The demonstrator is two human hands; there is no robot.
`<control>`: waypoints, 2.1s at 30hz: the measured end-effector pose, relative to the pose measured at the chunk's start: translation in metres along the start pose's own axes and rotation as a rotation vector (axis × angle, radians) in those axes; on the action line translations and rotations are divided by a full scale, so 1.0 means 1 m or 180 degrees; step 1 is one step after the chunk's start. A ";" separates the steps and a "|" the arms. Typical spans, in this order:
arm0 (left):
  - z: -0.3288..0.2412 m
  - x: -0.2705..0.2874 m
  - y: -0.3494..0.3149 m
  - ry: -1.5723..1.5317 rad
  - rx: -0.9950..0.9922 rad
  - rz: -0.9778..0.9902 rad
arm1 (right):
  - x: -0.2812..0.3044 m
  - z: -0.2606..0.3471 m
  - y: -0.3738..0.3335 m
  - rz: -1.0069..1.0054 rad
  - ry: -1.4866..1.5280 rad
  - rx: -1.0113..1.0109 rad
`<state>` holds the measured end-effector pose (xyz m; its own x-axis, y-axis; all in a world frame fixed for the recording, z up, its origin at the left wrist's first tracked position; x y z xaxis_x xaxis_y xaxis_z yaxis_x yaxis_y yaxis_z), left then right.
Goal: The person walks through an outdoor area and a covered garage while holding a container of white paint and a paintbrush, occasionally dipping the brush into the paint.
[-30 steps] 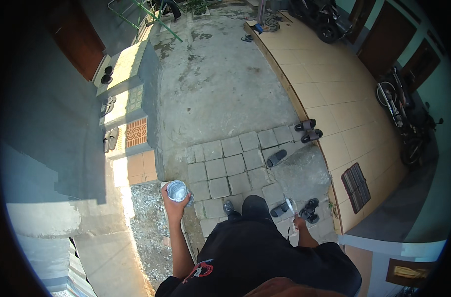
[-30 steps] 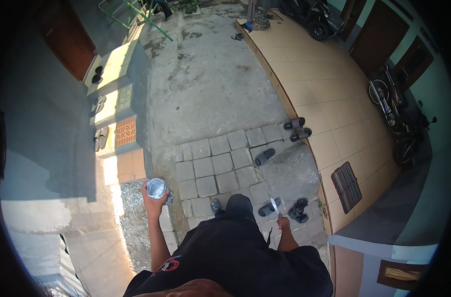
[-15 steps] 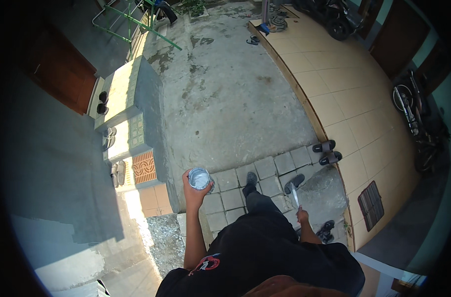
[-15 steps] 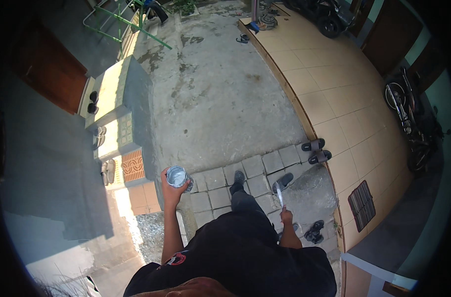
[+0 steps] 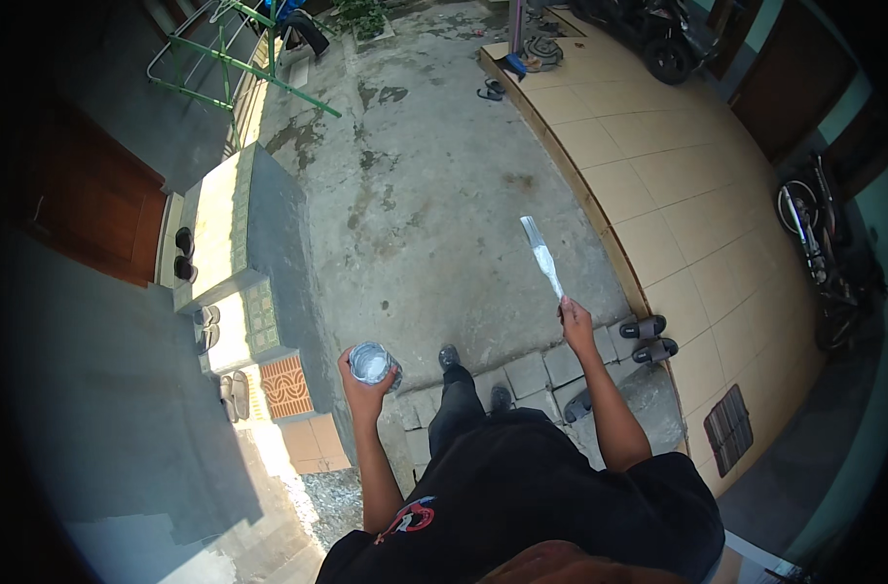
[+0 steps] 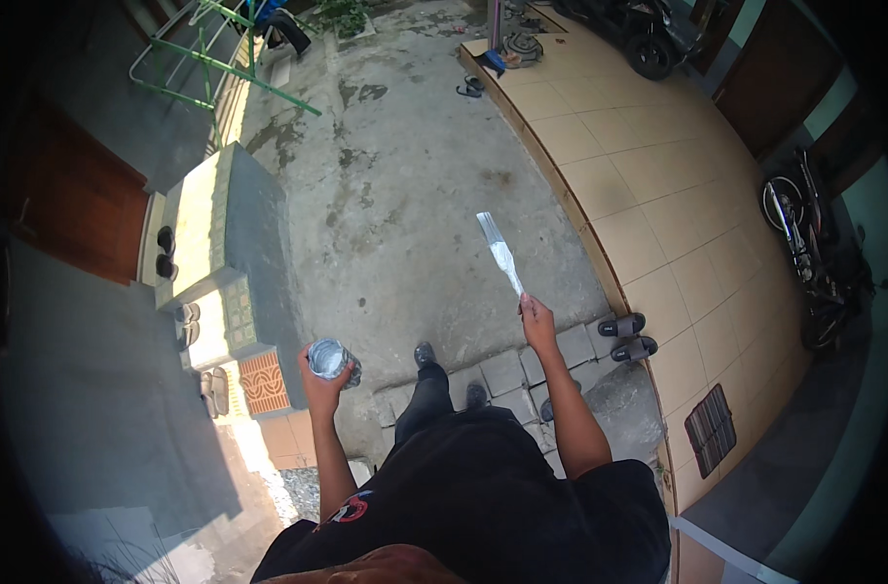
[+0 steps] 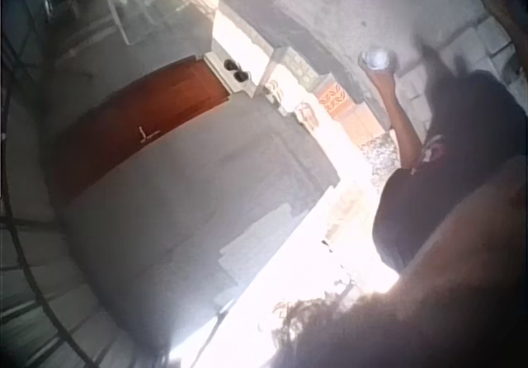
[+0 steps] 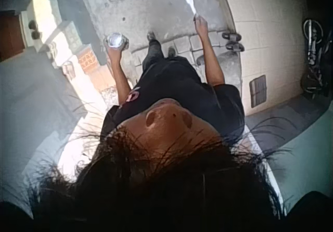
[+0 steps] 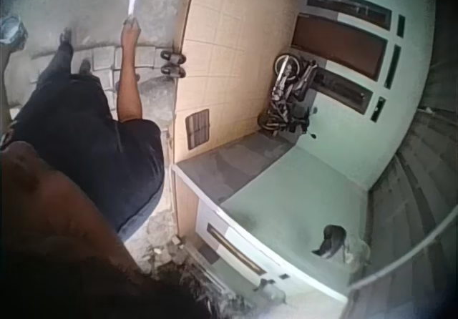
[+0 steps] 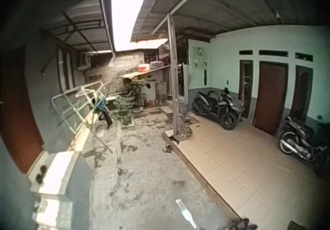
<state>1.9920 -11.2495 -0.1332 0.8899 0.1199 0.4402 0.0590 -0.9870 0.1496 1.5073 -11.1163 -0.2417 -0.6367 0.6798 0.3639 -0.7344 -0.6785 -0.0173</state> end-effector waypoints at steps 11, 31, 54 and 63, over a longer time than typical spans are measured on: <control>0.041 -0.119 0.221 -0.0411 0.0074 0.0383 | -0.176 0.022 0.115 0.0501 0.0032 -0.0235; -0.004 -0.329 0.591 -0.0286 -0.0123 0.0580 | -0.389 0.229 0.480 0.1887 -0.1007 0.0775; 0.003 -0.510 1.032 0.0282 -0.0257 0.0829 | -0.621 0.361 0.909 0.2442 -0.1900 0.1507; -0.025 -0.619 1.240 0.0322 -0.0863 0.1199 | -0.683 0.451 1.067 0.2293 -0.2077 0.1297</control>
<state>1.5029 -12.5454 -0.1983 0.7773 -0.2180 0.5901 -0.3916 -0.9018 0.1826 1.2647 -12.4304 -0.0889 -0.5524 -0.1207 0.8248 -0.0211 -0.9871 -0.1586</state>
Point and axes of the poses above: each hand's wrist, its own y-axis towards the middle knuckle, its own x-axis out of the back of the hand, z = x × y, the point moved 8 cm from there along y, towards the middle knuckle, and after that the axes turned 8 degrees about -z, right-handed, at the moved point
